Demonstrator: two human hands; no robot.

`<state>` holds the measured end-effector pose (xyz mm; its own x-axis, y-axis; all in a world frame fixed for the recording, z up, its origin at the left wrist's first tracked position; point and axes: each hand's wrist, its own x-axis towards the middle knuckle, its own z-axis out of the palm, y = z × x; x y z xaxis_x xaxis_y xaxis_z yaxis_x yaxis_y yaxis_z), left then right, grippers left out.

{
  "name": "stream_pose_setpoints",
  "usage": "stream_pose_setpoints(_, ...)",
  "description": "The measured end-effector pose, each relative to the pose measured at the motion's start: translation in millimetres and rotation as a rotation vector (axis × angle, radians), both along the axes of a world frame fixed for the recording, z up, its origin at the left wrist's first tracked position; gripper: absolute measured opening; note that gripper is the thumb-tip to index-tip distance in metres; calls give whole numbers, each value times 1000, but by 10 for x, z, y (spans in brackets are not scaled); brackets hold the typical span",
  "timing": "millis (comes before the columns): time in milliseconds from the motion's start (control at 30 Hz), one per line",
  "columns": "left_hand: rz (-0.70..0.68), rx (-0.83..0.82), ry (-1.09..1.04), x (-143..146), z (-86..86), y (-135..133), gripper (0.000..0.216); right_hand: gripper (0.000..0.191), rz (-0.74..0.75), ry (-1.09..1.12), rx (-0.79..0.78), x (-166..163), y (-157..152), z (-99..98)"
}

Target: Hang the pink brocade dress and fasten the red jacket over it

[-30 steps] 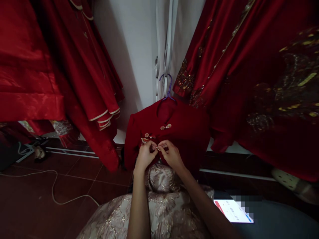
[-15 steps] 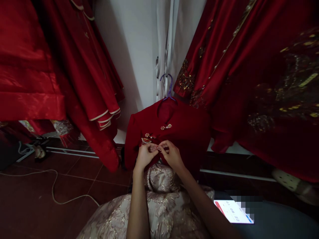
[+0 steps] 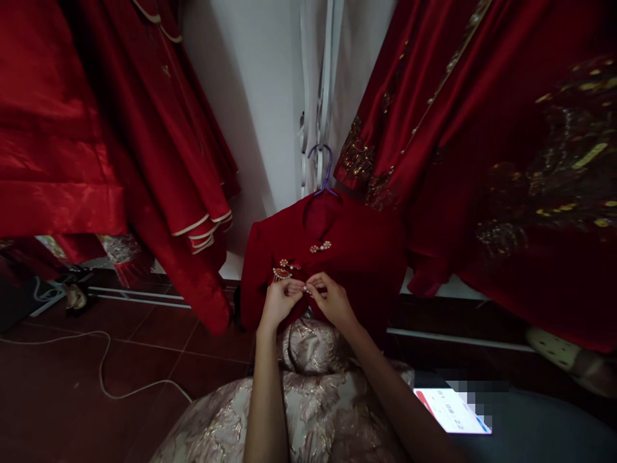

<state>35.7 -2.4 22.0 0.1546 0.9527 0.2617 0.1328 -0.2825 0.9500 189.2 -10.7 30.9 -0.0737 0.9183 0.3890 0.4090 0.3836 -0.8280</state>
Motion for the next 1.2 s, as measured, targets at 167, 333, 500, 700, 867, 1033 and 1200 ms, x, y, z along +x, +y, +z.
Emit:
stream_pose_setpoints(167,139,39,60,-69,26,9,22,18,34,43,-104,243,65,59)
stream_pose_setpoints(333,90,124,180,-154,117,-56,14,25,-15,62,-146,393,46,177)
stream_pose_setpoints(500,14,166,282,-125,127,-90,16,21,47,-114,-142,411,-4,240)
stream_pose_setpoints(700,-12,135,326,-74,84,-76,16,21,130,-243,-161,389,16,79)
stream_pose_setpoints(867,5,147,335,-59,69,-72,14,20,145,-171,-166,297,59,-85)
stream_pose_setpoints(1033,-2,142,331,-59,39,-66,13,16,140,-113,-190,234,92,-173)
stream_pose_setpoints(1200,-36,99,268,-53,29,-58,13,14,135,-27,-223,218,111,-201)
